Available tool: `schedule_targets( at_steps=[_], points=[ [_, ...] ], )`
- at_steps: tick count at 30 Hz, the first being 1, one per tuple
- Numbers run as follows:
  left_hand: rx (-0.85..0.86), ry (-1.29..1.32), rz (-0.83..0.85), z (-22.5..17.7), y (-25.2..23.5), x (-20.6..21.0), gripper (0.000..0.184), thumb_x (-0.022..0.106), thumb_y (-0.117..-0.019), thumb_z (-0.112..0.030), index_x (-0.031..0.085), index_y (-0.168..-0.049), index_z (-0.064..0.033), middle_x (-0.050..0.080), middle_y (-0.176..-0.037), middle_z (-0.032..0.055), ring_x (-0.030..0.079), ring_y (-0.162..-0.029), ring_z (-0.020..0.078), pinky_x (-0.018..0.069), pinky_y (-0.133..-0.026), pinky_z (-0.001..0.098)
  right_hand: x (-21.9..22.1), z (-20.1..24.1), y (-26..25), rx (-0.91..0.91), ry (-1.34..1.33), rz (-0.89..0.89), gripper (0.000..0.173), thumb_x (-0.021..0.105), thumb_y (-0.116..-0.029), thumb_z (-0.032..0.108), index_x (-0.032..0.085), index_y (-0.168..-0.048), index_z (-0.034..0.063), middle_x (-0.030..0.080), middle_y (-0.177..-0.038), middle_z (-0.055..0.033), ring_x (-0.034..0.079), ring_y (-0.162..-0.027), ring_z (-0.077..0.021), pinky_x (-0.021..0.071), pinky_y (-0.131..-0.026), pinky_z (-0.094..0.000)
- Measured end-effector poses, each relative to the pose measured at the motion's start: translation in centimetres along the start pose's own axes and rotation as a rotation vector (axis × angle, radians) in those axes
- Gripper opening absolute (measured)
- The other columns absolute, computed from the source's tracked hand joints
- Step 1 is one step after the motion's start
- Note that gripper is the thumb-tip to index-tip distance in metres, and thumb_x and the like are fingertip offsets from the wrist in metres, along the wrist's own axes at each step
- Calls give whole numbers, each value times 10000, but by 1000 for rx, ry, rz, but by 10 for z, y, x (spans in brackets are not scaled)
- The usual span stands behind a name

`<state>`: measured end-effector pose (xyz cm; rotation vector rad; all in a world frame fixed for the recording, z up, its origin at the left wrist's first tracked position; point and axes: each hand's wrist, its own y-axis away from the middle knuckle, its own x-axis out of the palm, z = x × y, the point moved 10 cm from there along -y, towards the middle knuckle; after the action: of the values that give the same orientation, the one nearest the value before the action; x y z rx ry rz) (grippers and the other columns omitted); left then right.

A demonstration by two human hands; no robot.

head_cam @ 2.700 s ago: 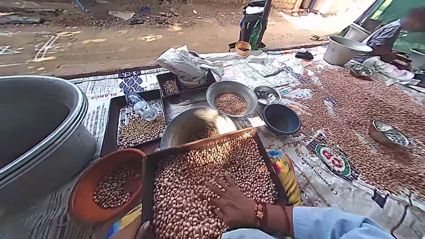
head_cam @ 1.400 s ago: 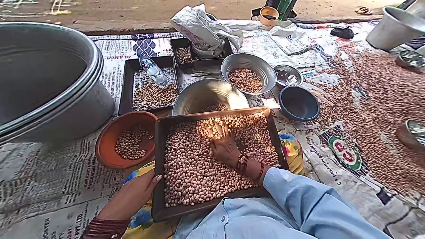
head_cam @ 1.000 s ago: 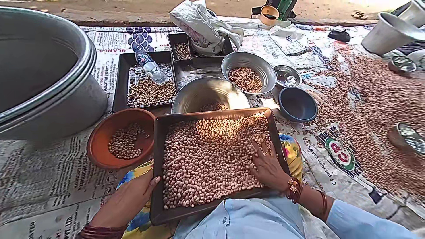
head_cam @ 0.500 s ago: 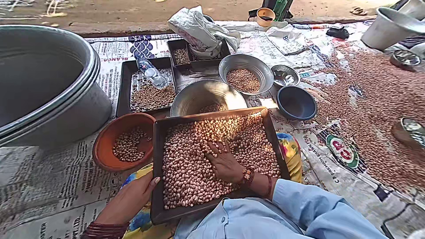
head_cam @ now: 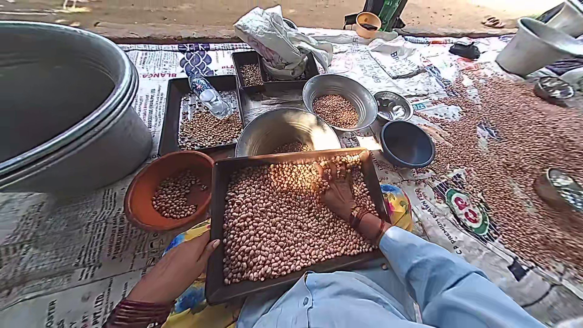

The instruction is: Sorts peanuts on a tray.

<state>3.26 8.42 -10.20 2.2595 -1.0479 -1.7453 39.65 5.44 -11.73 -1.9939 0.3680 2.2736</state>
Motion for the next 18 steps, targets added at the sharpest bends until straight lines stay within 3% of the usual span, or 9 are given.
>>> schedule_targets(
  at_steps=[2, 3, 6, 7, 8, 11, 14, 16, 18],
  points=[
    [-22, 11, 22, 2, 0, 0, 394, 435, -1117, -280, 635, -1236, 38, 697, -1037, 309, 678, -1032, 513, 482, -903, 696, -1, 45, -1, -82, -125, 22, 589, 516, -998, 344, 529, -1449, -35, 481, -1502, -310, 383, -1448, -484, 202, -1187, -661],
    [-22, 14, 22, 2, 0, 0, 390, 435, -1117, -274, 632, -1248, 35, 697, -1042, 311, 677, -1034, 515, 480, -904, 699, 3, 67, 1, -145, -167, 1, 587, 511, -992, 354, 545, -1442, -22, 508, -1478, -309, 416, -1430, -482, 248, -1174, -653],
    [-23, 12, 19, 5, -1, 3, 388, 430, -1117, -277, 626, -1259, 27, 699, -1050, 306, 680, -1036, 508, 484, -905, 694, 16, 116, 26, -321, -292, -7, 665, 495, -1007, 469, 384, -1606, 202, 326, -1640, -246, 276, -1515, -488, 269, -1152, -696],
    [-31, 13, 23, 6, -1, 4, 393, 429, -1117, -281, 623, -1267, 26, 697, -1059, 307, 676, -1047, 509, 481, -914, 694, 18, 126, 41, -395, -294, 48, 680, 489, -1024, 492, 324, -1632, 236, 268, -1675, -212, 229, -1537, -477, 286, -1145, -699],
    [-37, 10, 23, 7, -1, 4, 396, 428, -1117, -284, 622, -1273, 24, 697, -1064, 307, 674, -1055, 510, 480, -920, 692, 21, 129, 58, -467, -295, 107, 661, 483, -1033, 471, 324, -1632, 241, 206, -1707, -168, 164, -1562, -454, 243, -1162, -707],
    [-22, -2, -12, 7, 0, 5, 389, 437, -1112, -284, 638, -1236, 26, 702, -1038, 304, 680, -1034, 513, 490, -892, 699, 25, 100, 108, -562, -170, 137, 473, 442, -1052, 375, 551, -1489, 231, 297, -1693, -73, 203, -1571, -390, 156, -1194, -719],
    [1, -27, -28, 2, 2, 1, 388, 441, -1111, -288, 649, -1206, 25, 705, -1017, 299, 689, -1005, 513, 503, -862, 693, 12, 32, 126, -398, 1, 46, 390, 464, -1033, 323, 718, -1260, 133, 399, -1634, -142, 310, -1528, -421, 191, -1146, -776],
    [23, -40, -38, -2, 4, -2, 392, 433, -1111, -277, 651, -1180, 40, 705, -1001, 298, 693, -984, 510, 504, -842, 687, 4, -14, 112, -229, 103, 95, 485, 446, -1041, 409, 692, -1294, 76, 334, -1637, -250, 243, -1524, -515, 131, -1142, -801],
    [27, -49, -41, -4, 4, -3, 397, 431, -1112, -279, 649, -1171, 48, 703, -995, 297, 695, -983, 505, 506, -842, 683, 1, -45, 85, -133, 150, 67, 717, 315, -1052, 587, 553, -1477, 61, 306, -1621, -320, 220, -1524, -533, 95, -1202, -739]
  ],
)
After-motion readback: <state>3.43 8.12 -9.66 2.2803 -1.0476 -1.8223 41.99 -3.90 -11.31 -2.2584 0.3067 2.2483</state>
